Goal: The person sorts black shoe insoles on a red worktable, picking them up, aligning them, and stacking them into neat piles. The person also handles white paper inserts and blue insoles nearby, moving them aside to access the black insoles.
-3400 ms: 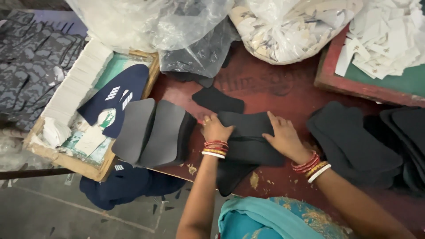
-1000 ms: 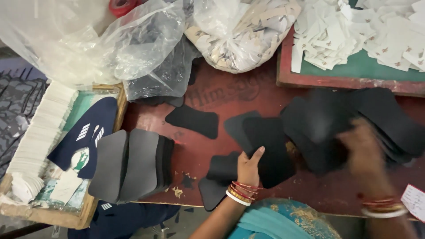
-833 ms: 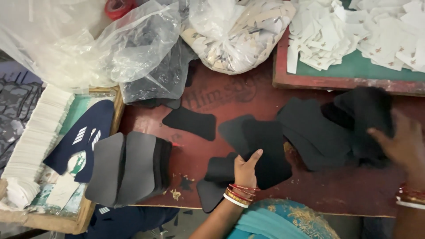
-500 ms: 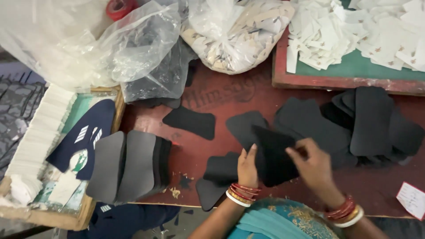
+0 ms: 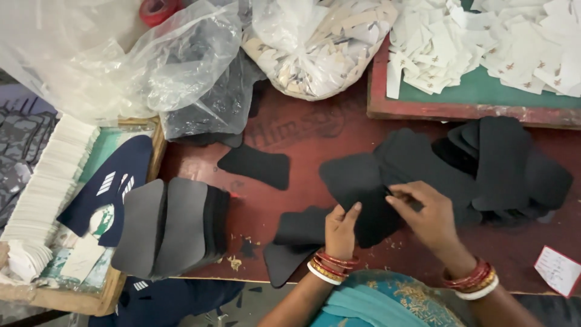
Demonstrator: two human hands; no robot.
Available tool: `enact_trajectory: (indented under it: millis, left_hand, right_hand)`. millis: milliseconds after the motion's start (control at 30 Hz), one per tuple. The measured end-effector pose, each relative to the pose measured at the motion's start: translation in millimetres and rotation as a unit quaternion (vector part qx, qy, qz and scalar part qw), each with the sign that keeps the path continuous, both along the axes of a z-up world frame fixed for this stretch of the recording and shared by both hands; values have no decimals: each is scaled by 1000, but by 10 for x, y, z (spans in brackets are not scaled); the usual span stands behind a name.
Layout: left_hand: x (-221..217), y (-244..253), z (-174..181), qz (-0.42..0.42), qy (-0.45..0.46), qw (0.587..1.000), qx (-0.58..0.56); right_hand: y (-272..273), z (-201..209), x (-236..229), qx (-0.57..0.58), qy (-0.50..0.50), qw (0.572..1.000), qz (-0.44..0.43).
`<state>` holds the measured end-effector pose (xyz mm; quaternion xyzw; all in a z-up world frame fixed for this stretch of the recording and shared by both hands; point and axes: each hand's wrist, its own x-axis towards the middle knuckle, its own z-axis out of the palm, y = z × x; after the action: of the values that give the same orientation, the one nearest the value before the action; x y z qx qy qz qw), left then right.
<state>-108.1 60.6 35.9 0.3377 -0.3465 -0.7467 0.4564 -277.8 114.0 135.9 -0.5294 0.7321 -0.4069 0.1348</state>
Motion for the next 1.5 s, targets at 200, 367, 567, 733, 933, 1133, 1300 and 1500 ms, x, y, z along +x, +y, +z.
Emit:
enact_trajectory:
  millis: [200,367,567,733,933,1133,1300,1500]
  left_hand:
    - [6,12,73,-54,-26,998,-4]
    - [15,18,120,-30,-15,998,-52]
    - [48,20,-71,-8,-49,998,-39]
    - [42,-63,207,-24,127,987,98]
    - [60,-166,-62,21,95,982,161]
    - [-31,-118,14,19,55,993,102]
    - [-133,-52,151,-19,21,995,92]
    - [90,-114,67,-65,32,990,120]
  right_hand:
    - [-28,47,123,7,-62,998,-16]
    - [2,-2,214,-59,-3,998,11]
    - [53,-336,341,45,36,998,-31]
    - [91,-459,204,26,-111,993,40]
    - [243,-128,-1042,31,-33,984,-175]
    - [368,-134,-1321,30,151,977,-149]
    - [243,-493,-347,90,-50,992,69]
    - [246,-650,-282,148,-165,974,41]
